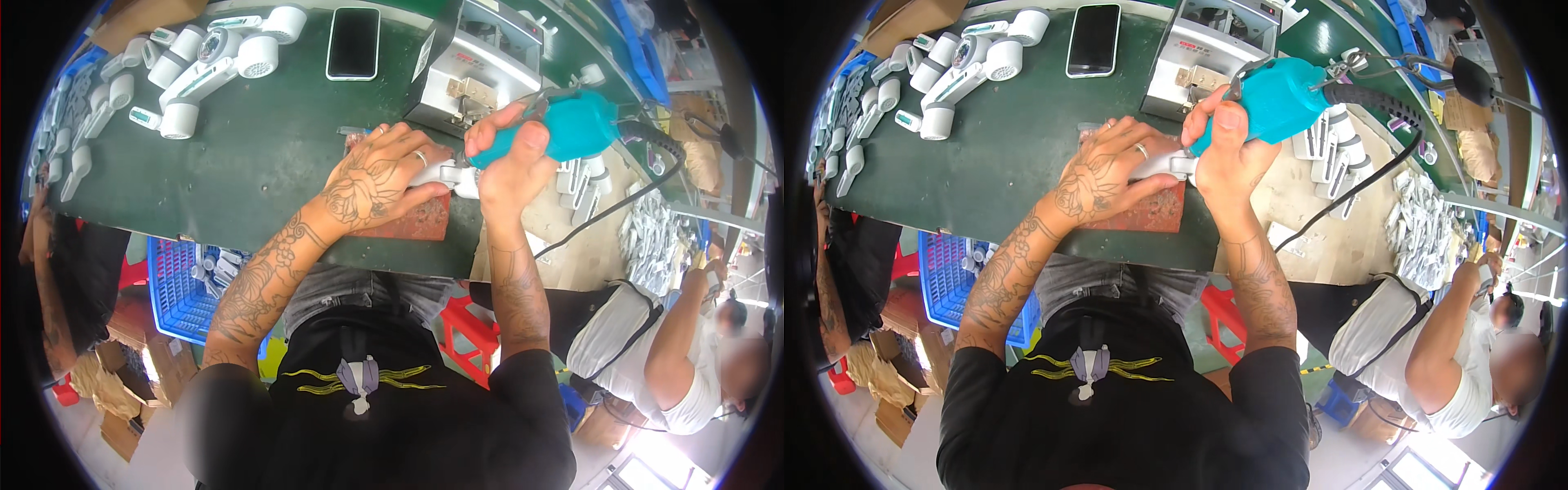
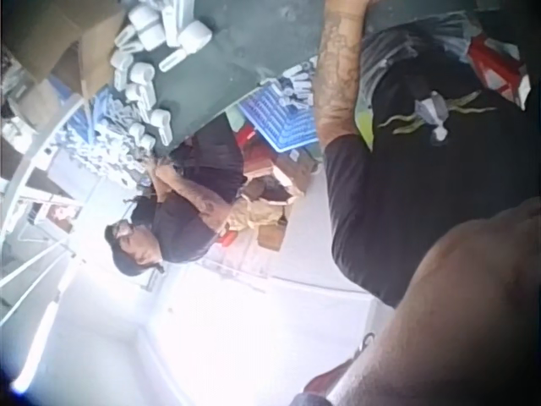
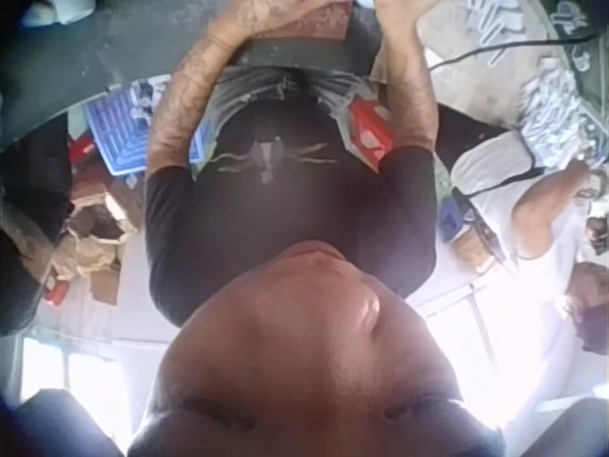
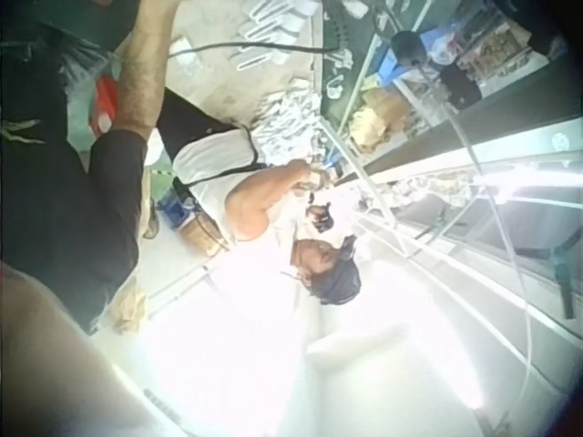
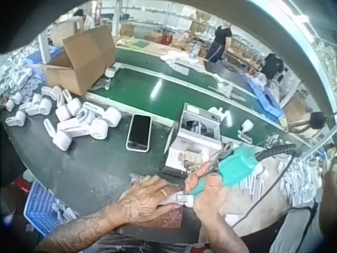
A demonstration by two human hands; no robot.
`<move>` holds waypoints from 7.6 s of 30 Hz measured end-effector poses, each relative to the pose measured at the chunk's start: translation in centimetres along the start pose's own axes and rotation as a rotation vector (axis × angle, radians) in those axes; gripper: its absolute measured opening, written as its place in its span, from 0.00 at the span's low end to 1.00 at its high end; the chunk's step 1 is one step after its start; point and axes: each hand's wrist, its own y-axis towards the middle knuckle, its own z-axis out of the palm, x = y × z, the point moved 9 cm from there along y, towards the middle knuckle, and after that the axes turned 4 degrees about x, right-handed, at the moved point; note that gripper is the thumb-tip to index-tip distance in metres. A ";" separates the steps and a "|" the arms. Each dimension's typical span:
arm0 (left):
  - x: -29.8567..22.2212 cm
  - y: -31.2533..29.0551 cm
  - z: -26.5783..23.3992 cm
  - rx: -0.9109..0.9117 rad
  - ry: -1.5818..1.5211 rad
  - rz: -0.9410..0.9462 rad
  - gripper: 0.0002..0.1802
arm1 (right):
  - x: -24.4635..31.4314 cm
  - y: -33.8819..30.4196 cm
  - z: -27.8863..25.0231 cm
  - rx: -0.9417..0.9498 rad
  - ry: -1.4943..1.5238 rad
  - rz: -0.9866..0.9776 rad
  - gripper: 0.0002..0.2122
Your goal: Assembling small handheld portable fans at a factory workbench using a motorized screwdriver.
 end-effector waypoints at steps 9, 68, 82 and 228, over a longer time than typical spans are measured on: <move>0.0 0.0 0.1 0.014 0.018 0.013 0.25 | -0.4 0.3 0.1 -0.003 -0.005 0.050 0.29; 3.7 -13.2 -11.9 -0.180 0.380 -0.048 0.17 | 7.2 -9.1 -4.9 -0.144 0.323 -0.121 0.34; 7.6 -15.3 -21.8 -0.627 0.325 -0.437 0.16 | 3.4 -12.7 -2.7 -0.097 0.126 0.099 0.36; -5.3 -5.9 -3.5 -0.054 0.315 0.240 0.23 | 5.6 -7.1 -1.4 -0.141 0.389 0.031 0.33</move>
